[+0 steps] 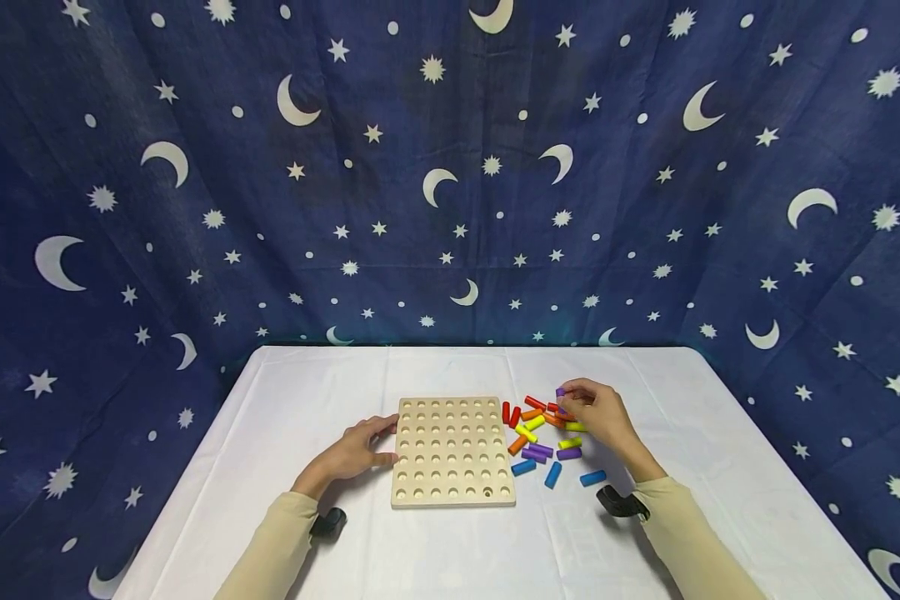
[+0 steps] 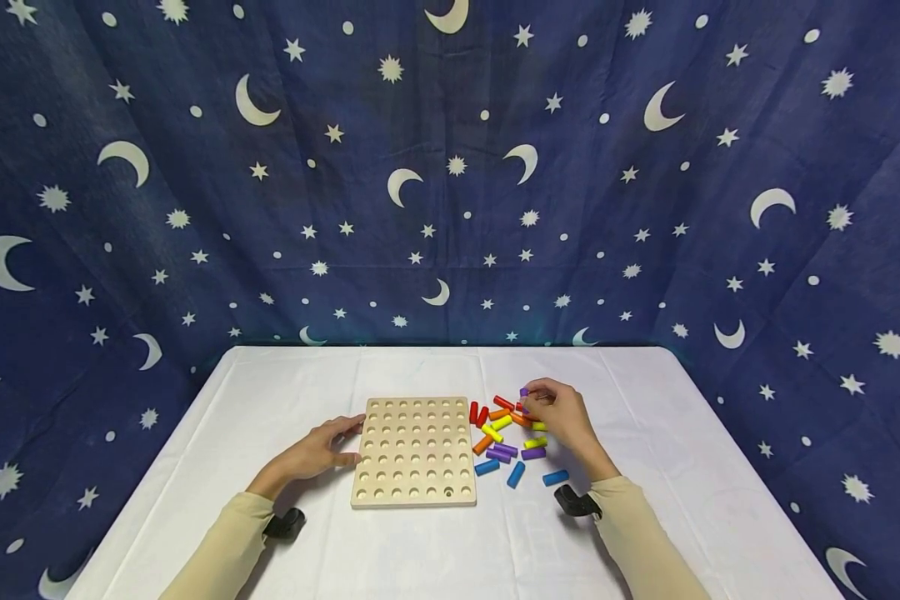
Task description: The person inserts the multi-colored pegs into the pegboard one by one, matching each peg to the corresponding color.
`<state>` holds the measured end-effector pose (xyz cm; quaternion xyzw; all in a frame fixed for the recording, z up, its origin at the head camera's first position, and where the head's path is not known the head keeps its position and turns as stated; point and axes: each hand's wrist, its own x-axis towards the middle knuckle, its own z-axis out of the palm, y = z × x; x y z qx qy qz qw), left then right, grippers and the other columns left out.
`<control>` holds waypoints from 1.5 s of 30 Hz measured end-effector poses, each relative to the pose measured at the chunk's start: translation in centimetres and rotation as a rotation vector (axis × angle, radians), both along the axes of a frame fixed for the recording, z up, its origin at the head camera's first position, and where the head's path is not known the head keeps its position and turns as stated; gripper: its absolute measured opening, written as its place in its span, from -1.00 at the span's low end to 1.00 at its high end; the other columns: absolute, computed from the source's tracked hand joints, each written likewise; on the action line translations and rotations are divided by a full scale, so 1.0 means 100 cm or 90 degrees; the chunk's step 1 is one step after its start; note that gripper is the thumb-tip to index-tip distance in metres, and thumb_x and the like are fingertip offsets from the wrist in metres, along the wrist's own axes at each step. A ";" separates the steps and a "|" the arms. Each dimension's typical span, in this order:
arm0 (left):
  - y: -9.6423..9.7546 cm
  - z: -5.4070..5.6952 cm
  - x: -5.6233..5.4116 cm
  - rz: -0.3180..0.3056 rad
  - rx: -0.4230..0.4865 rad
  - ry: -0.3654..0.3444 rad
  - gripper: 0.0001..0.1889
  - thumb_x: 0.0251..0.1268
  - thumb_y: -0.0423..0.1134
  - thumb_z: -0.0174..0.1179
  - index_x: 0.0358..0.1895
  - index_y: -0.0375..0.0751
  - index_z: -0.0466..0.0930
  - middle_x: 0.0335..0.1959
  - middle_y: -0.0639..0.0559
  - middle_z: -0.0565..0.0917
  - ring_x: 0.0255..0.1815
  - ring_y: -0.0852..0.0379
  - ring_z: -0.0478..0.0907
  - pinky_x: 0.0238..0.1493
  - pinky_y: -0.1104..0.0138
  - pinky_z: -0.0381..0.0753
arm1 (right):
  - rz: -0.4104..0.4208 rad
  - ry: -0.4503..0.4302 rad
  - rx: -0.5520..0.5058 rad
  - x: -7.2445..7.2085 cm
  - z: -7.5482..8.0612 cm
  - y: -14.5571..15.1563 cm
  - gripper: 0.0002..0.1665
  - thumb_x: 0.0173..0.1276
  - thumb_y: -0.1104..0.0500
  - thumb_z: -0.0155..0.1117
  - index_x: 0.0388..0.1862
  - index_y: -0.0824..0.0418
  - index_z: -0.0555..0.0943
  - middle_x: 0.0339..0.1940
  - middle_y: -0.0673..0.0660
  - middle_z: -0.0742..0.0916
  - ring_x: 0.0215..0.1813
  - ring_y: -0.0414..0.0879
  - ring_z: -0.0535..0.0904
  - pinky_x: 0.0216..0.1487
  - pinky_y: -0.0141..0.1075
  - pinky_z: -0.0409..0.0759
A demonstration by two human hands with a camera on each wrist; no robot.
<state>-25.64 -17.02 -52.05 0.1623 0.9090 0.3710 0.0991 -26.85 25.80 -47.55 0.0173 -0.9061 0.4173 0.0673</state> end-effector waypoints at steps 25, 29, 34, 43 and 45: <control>-0.002 -0.001 -0.001 -0.010 -0.007 0.004 -0.22 0.13 -0.08 0.40 0.43 -0.18 0.33 0.27 -0.08 0.54 0.37 -0.17 0.37 0.49 -0.17 0.08 | 0.091 0.050 -0.139 -0.021 0.008 -0.111 -0.80 0.26 0.18 0.42 -0.14 0.12 0.69 -0.24 0.08 0.76 -0.15 -0.09 0.69 -0.06 -0.28 0.70; 0.000 -0.001 -0.002 -0.012 -0.004 0.005 -0.22 0.13 -0.08 0.40 0.44 -0.18 0.33 0.27 -0.07 0.54 0.37 -0.16 0.37 0.49 -0.18 0.07 | 0.111 0.076 -0.155 -0.025 0.005 -0.125 -0.79 0.21 0.21 0.45 -0.16 0.12 0.70 -0.28 0.08 0.78 -0.20 -0.12 0.71 -0.16 -0.35 0.68; 0.002 -0.001 0.000 0.002 -0.015 -0.008 -0.21 0.11 -0.08 0.41 0.44 -0.16 0.34 0.26 -0.06 0.55 0.36 -0.15 0.38 0.50 -0.16 0.08 | 0.128 0.066 -0.155 -0.024 0.001 -0.140 -0.82 0.21 0.22 0.45 -0.19 0.11 0.70 -0.32 0.06 0.78 -0.23 -0.14 0.71 -0.20 -0.39 0.66; 0.003 0.001 0.001 0.011 -0.016 -0.017 -0.22 0.12 -0.07 0.41 0.44 -0.13 0.33 0.28 -0.03 0.55 0.39 -0.13 0.36 0.50 -0.15 0.08 | 0.174 0.055 -0.170 -0.022 -0.006 -0.161 -0.84 0.21 0.21 0.45 -0.21 0.07 0.71 -0.32 0.04 0.80 -0.21 -0.15 0.72 -0.13 -0.32 0.66; 0.002 0.001 0.001 0.009 -0.019 -0.014 -0.22 0.12 -0.07 0.41 0.44 -0.13 0.34 0.26 -0.03 0.55 0.38 -0.13 0.37 0.49 -0.16 0.08 | 0.188 0.051 -0.175 -0.023 -0.007 -0.167 -0.85 0.21 0.21 0.45 -0.22 0.07 0.72 -0.31 0.04 0.81 -0.22 -0.17 0.72 -0.15 -0.36 0.65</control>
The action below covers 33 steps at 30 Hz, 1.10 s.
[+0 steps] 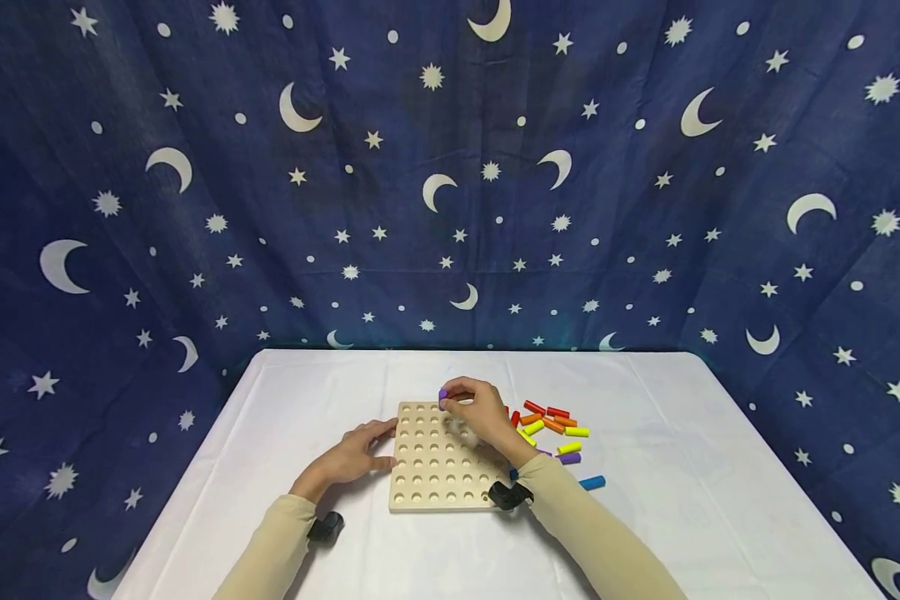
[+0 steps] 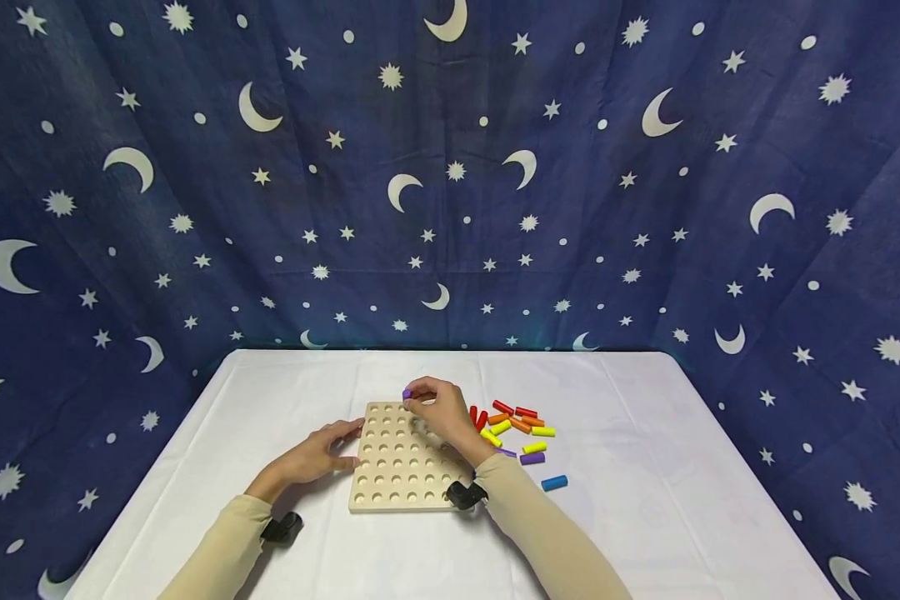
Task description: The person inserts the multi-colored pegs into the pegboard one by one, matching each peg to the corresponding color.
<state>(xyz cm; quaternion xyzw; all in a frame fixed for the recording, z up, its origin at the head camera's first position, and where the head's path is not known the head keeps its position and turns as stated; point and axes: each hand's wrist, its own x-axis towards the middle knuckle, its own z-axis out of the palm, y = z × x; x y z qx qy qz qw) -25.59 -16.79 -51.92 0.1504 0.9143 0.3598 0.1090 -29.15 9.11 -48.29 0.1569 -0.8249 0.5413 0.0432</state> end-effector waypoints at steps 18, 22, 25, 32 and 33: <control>-0.005 -0.001 -0.001 -0.022 -0.002 0.016 -0.22 0.17 -0.05 0.38 0.45 -0.14 0.31 0.28 -0.06 0.54 0.37 -0.17 0.36 0.45 -0.18 0.15 | 0.001 -0.002 0.014 -0.015 -0.016 -0.045 -0.87 0.22 0.26 0.43 -0.23 0.16 0.72 -0.33 0.08 0.82 -0.28 -0.19 0.72 -0.26 -0.41 0.61; -0.007 -0.001 0.001 -0.025 -0.011 0.020 -0.23 0.18 -0.04 0.37 0.45 -0.16 0.31 0.28 -0.09 0.53 0.37 -0.20 0.35 0.45 -0.20 0.10 | 0.003 -0.004 0.025 -0.019 -0.017 -0.057 -0.89 0.22 0.24 0.43 -0.25 0.14 0.73 -0.34 0.05 0.82 -0.29 -0.23 0.70 -0.22 -0.41 0.60; -0.007 0.000 0.002 -0.024 -0.012 0.016 -0.23 0.19 -0.03 0.36 0.45 -0.16 0.31 0.29 -0.08 0.53 0.38 -0.19 0.35 0.47 -0.19 0.07 | -0.005 -0.005 0.032 -0.023 -0.020 -0.063 -0.89 0.19 0.26 0.44 -0.28 0.14 0.74 -0.36 0.05 0.82 -0.33 -0.26 0.68 -0.20 -0.41 0.61; -0.004 0.000 0.000 -0.024 0.004 0.015 -0.24 0.18 -0.05 0.38 0.44 -0.16 0.32 0.27 -0.08 0.54 0.37 -0.19 0.35 0.47 -0.20 0.06 | -0.022 -0.024 0.056 -0.029 -0.024 -0.067 -0.89 0.17 0.26 0.46 -0.30 0.11 0.75 -0.37 0.02 0.81 -0.38 -0.29 0.64 -0.22 -0.40 0.60; -0.004 -0.001 0.000 -0.026 0.006 0.016 -0.24 0.18 -0.05 0.38 0.44 -0.18 0.32 0.27 -0.09 0.54 0.37 -0.20 0.35 0.46 -0.21 0.05 | -0.022 -0.029 0.060 -0.029 -0.025 -0.067 -0.89 0.17 0.25 0.46 -0.30 0.10 0.75 -0.37 0.02 0.81 -0.38 -0.29 0.64 -0.21 -0.39 0.60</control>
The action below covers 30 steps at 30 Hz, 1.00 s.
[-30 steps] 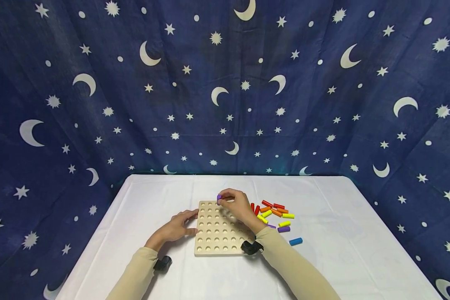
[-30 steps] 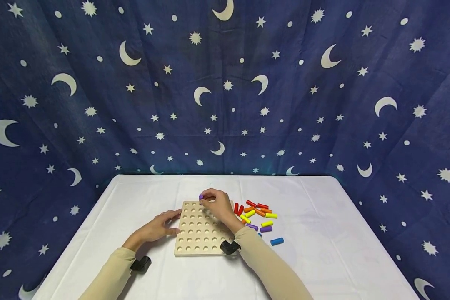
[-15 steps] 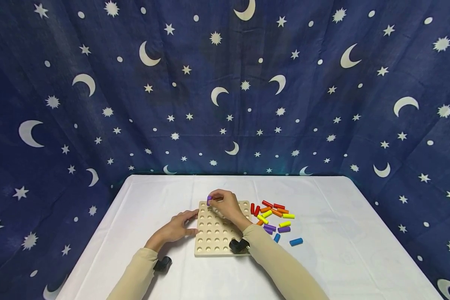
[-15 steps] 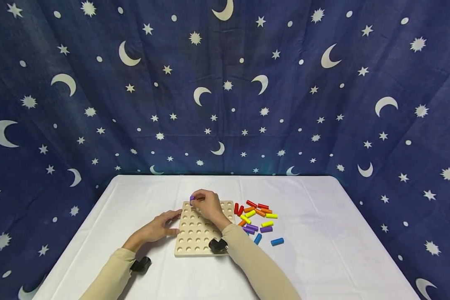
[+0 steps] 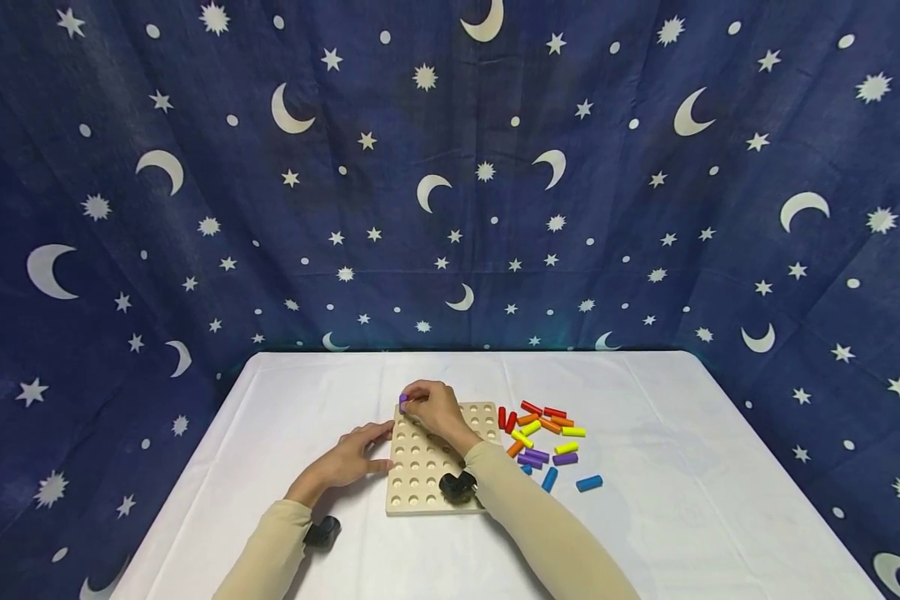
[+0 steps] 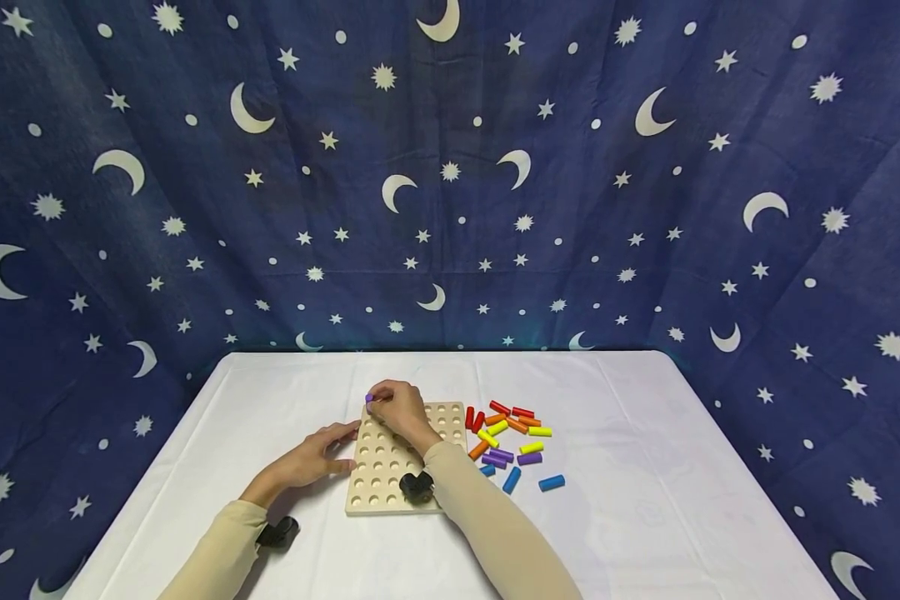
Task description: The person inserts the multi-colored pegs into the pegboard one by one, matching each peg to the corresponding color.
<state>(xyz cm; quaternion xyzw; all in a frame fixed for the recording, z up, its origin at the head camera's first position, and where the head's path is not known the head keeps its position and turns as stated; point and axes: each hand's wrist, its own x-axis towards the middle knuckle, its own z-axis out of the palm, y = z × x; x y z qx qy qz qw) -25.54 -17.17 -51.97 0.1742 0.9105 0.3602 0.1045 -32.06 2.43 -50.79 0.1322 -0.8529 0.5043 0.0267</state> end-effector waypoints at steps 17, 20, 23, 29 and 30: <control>-0.003 -0.002 -0.002 -0.002 0.006 -0.004 -0.24 0.18 -0.08 0.38 0.44 -0.19 0.31 0.25 -0.08 0.56 0.39 -0.20 0.35 0.47 -0.22 0.03 | -0.001 -0.004 0.021 -0.006 -0.006 -0.003 -0.87 0.17 0.25 0.47 -0.29 0.07 0.74 -0.36 0.01 0.82 -0.38 -0.28 0.64 -0.19 -0.37 0.59; -0.003 -0.003 -0.002 0.000 0.006 -0.002 -0.23 0.17 -0.08 0.39 0.44 -0.19 0.32 0.22 -0.06 0.57 0.36 -0.18 0.37 0.46 -0.22 0.06 | 0.000 -0.007 0.017 -0.006 -0.006 -0.003 -0.86 0.17 0.26 0.46 -0.29 0.08 0.73 -0.36 0.02 0.81 -0.39 -0.28 0.63 -0.22 -0.39 0.58; -0.003 -0.005 -0.002 -0.003 0.006 0.003 -0.23 0.16 -0.07 0.39 0.44 -0.18 0.32 0.20 -0.04 0.58 0.33 -0.17 0.39 0.45 -0.22 0.08 | 0.001 -0.008 0.023 -0.006 -0.005 -0.003 -0.86 0.17 0.25 0.46 -0.27 0.08 0.73 -0.36 0.01 0.81 -0.39 -0.29 0.62 -0.22 -0.40 0.57; -0.002 -0.005 -0.002 -0.009 0.018 0.003 -0.24 0.17 -0.08 0.39 0.44 -0.18 0.32 0.22 -0.07 0.57 0.35 -0.20 0.37 0.44 -0.24 0.05 | 0.010 -0.006 0.054 -0.007 -0.005 -0.002 -0.86 0.16 0.26 0.45 -0.29 0.06 0.74 -0.39 -0.02 0.79 -0.41 -0.30 0.60 -0.23 -0.39 0.57; -0.002 -0.005 -0.002 -0.008 0.018 0.002 -0.24 0.17 -0.08 0.38 0.44 -0.17 0.32 0.23 -0.08 0.57 0.36 -0.20 0.37 0.44 -0.24 0.05 | 0.015 -0.007 0.059 -0.007 -0.005 -0.002 -0.85 0.16 0.27 0.45 -0.29 0.07 0.74 -0.39 -0.03 0.79 -0.41 -0.31 0.59 -0.24 -0.39 0.57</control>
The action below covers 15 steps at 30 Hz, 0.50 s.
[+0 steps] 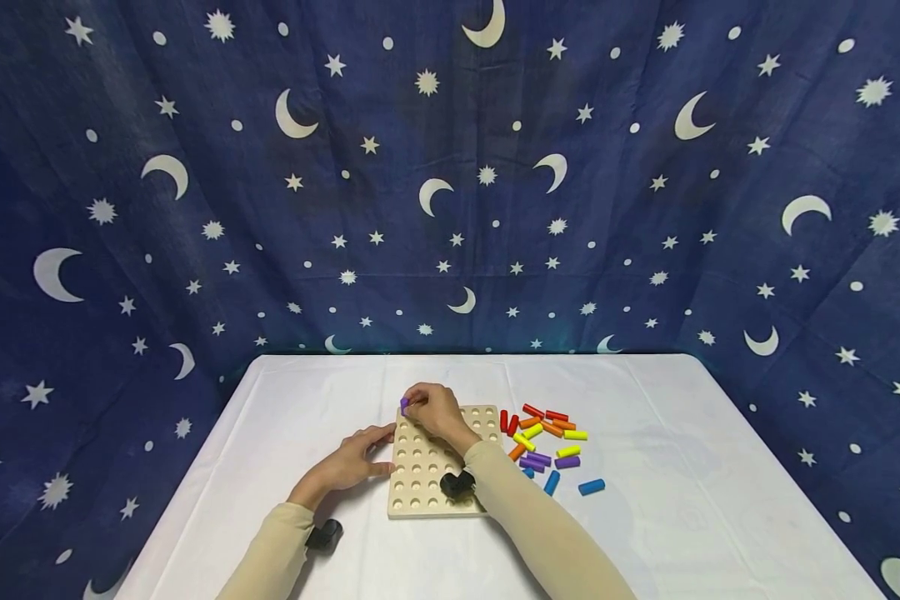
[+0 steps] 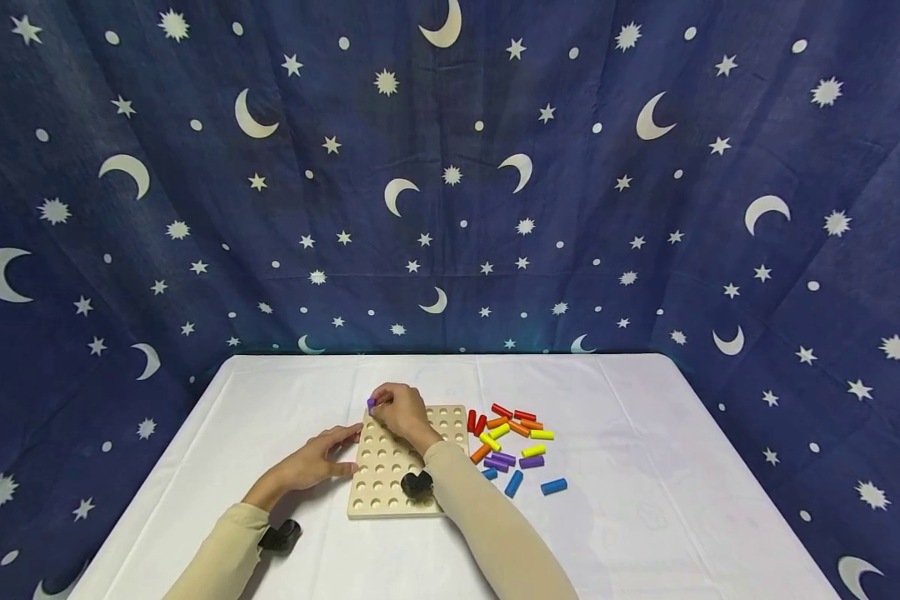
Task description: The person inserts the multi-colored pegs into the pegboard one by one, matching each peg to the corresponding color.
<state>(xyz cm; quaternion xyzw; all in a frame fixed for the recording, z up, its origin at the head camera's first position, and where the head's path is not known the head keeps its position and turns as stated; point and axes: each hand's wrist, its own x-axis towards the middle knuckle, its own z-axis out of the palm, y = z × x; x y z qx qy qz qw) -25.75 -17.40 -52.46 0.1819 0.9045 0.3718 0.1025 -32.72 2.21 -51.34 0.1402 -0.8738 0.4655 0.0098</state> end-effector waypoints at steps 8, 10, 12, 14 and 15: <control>0.002 0.000 0.000 0.018 -0.011 -0.008 -0.23 0.13 -0.06 0.41 0.44 -0.11 0.34 0.24 -0.06 0.56 0.36 -0.17 0.38 0.45 -0.22 0.10 | 0.020 -0.015 0.004 0.003 0.006 0.005 -0.76 0.17 0.27 0.42 -0.15 0.13 0.73 -0.30 -0.01 0.78 -0.32 -0.27 0.61 -0.18 -0.36 0.60; 0.002 0.001 0.000 0.021 -0.018 -0.008 -0.23 0.13 -0.05 0.41 0.44 -0.09 0.34 0.24 -0.05 0.56 0.35 -0.17 0.38 0.44 -0.21 0.13 | 0.021 -0.014 -0.003 0.004 0.008 0.007 -0.74 0.19 0.25 0.41 -0.10 0.16 0.72 -0.25 0.00 0.79 -0.27 -0.25 0.63 -0.14 -0.33 0.61; 0.002 0.002 0.001 0.019 -0.019 -0.005 -0.23 0.13 -0.05 0.40 0.44 -0.09 0.34 0.25 -0.05 0.56 0.36 -0.18 0.38 0.43 -0.21 0.15 | 0.022 -0.009 -0.015 0.006 0.011 0.010 -0.71 0.21 0.24 0.40 -0.06 0.20 0.70 -0.20 0.02 0.79 -0.22 -0.22 0.65 -0.10 -0.31 0.61; 0.002 0.002 0.001 0.012 -0.019 0.000 -0.23 0.14 -0.06 0.40 0.44 -0.11 0.34 0.24 -0.07 0.56 0.35 -0.19 0.38 0.43 -0.21 0.16 | 0.026 0.002 -0.029 0.009 0.015 0.013 -0.70 0.24 0.24 0.39 -0.04 0.24 0.69 -0.18 0.04 0.79 -0.19 -0.19 0.66 -0.09 -0.30 0.62; 0.001 0.002 0.001 0.009 -0.020 0.003 -0.23 0.14 -0.06 0.40 0.44 -0.13 0.34 0.24 -0.07 0.57 0.35 -0.19 0.38 0.42 -0.21 0.17 | 0.027 0.008 -0.035 0.010 0.017 0.014 -0.71 0.24 0.24 0.39 -0.04 0.25 0.69 -0.18 0.05 0.79 -0.18 -0.17 0.67 -0.10 -0.32 0.62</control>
